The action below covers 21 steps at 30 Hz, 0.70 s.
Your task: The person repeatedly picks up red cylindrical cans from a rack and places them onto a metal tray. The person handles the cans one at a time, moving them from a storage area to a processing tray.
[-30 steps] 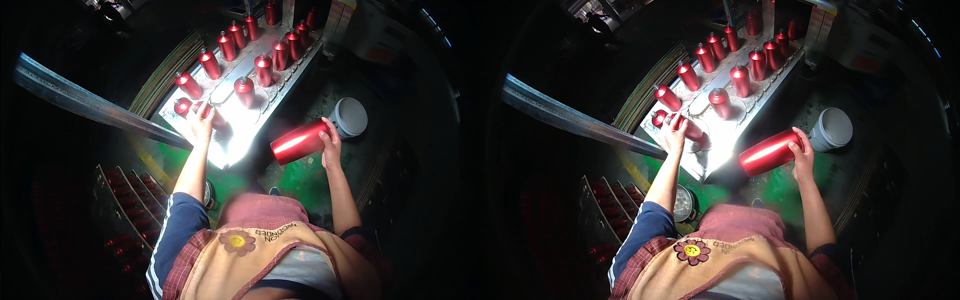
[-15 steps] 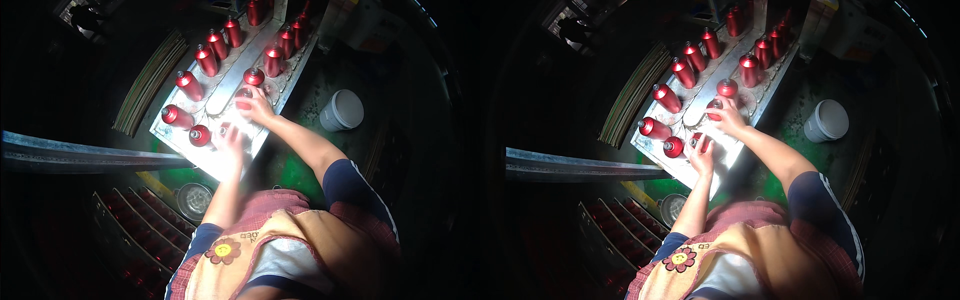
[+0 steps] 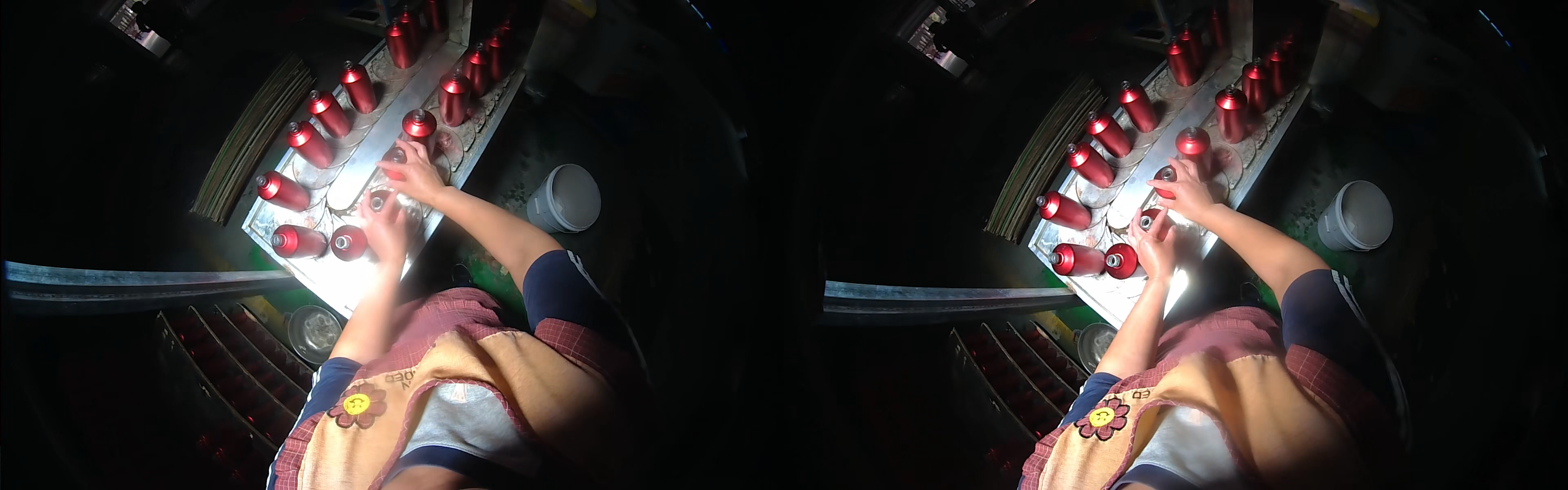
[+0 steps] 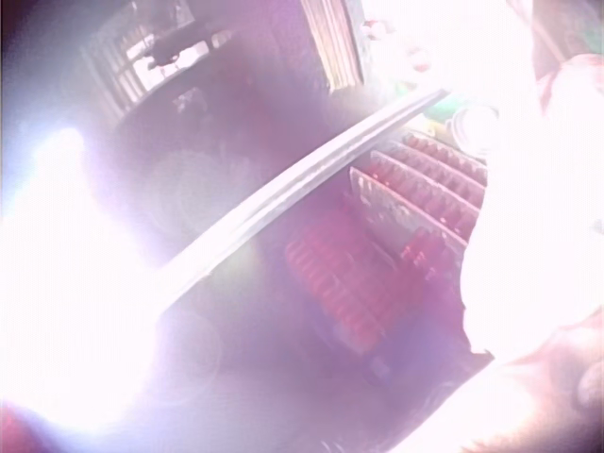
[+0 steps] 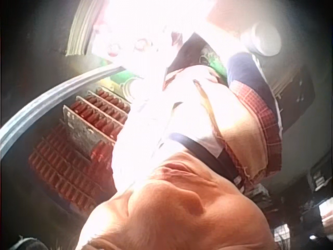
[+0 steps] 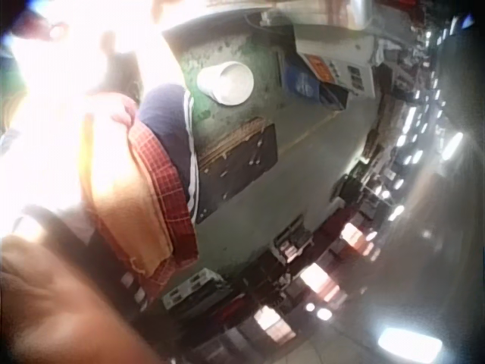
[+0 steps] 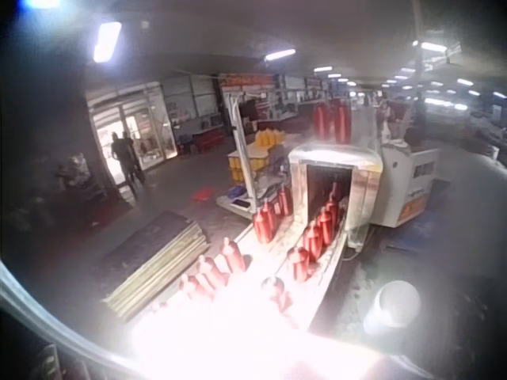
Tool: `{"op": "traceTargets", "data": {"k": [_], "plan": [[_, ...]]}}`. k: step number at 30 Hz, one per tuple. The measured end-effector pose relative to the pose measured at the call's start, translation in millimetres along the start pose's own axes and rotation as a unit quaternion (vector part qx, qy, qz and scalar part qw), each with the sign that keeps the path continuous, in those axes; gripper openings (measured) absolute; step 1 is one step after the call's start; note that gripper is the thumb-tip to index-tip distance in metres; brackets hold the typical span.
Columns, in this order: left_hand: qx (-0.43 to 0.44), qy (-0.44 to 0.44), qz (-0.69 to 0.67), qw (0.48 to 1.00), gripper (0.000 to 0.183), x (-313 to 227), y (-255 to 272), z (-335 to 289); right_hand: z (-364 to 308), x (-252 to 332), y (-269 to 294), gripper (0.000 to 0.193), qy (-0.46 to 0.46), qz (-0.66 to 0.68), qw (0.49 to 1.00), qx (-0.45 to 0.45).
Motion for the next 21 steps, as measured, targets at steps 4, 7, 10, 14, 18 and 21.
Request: {"op": "traceTargets", "data": {"k": [4,7,10,14,18,21], "plan": [[0.049,0.011,0.038,0.998,0.059,-9.8,4.4,12.5,28.4,-12.3,50.3,0.041,0.124,0.053,0.989,-0.064],[-0.044,-0.072,0.012,0.996,0.057,-13.4,27.6,29.8,87.6,-68.8,95.6,0.059,0.004,0.016,0.986,-0.168],[-0.083,-0.021,-0.006,0.996,0.055,13.0,43.7,27.4,110.6,-125.4,86.0,0.063,-0.143,0.028,0.985,-0.090],[0.111,0.083,-0.139,0.980,0.051,55.6,16.6,2.1,99.6,-160.8,70.6,0.034,-0.063,0.084,0.981,-0.166],[0.063,0.067,-0.137,0.986,0.042,67.5,10.4,7.4,118.9,-172.3,75.0,0.034,-0.108,0.064,0.979,-0.161],[0.059,0.132,-0.273,0.951,0.034,61.5,4.8,27.8,150.6,-150.4,102.2,0.039,-0.132,0.008,0.978,-0.160]]}}
Point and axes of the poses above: each hand's wrist, its own z-axis towards the middle knuckle, its own y-axis out of the back of the hand, x = y × z, the point moved 5 cm from there along z, towards the middle knuckle, and after that the axes turned 11 degrees about z, right-handed, at the moved point
